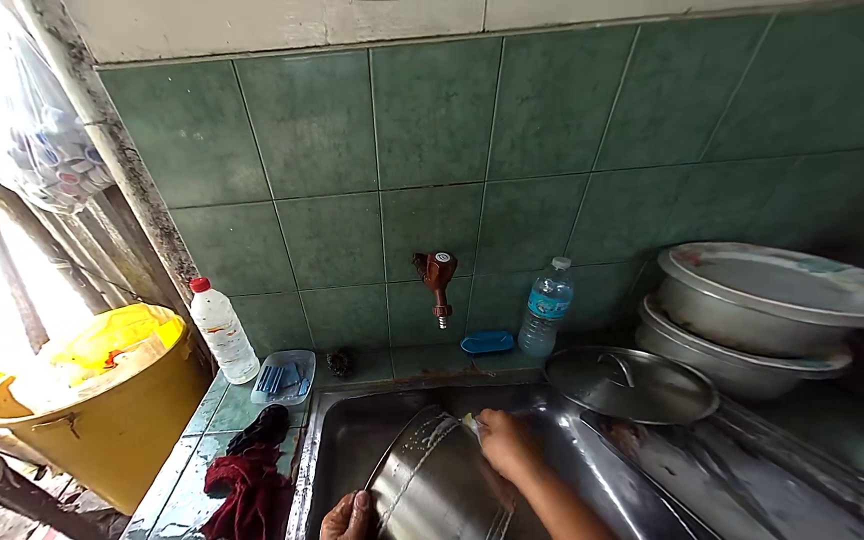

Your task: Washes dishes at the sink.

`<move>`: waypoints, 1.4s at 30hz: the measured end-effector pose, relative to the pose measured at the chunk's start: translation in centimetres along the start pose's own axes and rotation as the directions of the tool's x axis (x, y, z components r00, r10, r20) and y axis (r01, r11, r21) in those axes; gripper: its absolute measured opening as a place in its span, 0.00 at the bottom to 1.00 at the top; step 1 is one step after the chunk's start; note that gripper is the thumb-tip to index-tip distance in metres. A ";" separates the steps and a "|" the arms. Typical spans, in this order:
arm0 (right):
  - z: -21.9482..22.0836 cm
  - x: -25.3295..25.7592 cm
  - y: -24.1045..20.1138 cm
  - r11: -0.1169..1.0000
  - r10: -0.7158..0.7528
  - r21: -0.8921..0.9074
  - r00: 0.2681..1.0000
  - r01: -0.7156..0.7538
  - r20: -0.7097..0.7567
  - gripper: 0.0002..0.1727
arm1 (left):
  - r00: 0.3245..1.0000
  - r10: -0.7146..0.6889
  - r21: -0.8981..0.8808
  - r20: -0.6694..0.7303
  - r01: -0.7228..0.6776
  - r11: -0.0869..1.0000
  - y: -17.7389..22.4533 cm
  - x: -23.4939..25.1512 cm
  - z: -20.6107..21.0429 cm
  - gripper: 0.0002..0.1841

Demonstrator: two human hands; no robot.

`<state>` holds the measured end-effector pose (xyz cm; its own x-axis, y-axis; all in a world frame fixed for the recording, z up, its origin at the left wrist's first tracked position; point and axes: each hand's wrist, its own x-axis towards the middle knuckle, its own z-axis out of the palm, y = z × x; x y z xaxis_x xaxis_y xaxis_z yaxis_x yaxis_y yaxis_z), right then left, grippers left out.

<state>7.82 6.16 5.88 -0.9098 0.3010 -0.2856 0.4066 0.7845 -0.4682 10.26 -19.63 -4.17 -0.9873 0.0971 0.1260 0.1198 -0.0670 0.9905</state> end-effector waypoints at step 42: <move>-2.3 -4.3 12.5 0.653 0.301 0.757 0.920 -0.008 -0.250 0.14 | 0.978 0.125 0.753 -0.170 0.047 0.656 6.9 3.0 8.7 0.27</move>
<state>16.67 15.95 3.18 -0.7358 0.6486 -0.1946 0.3355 0.0995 -0.9368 9.00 -11.13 3.48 -0.9679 -0.0818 0.2378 0.1113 0.7084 0.6970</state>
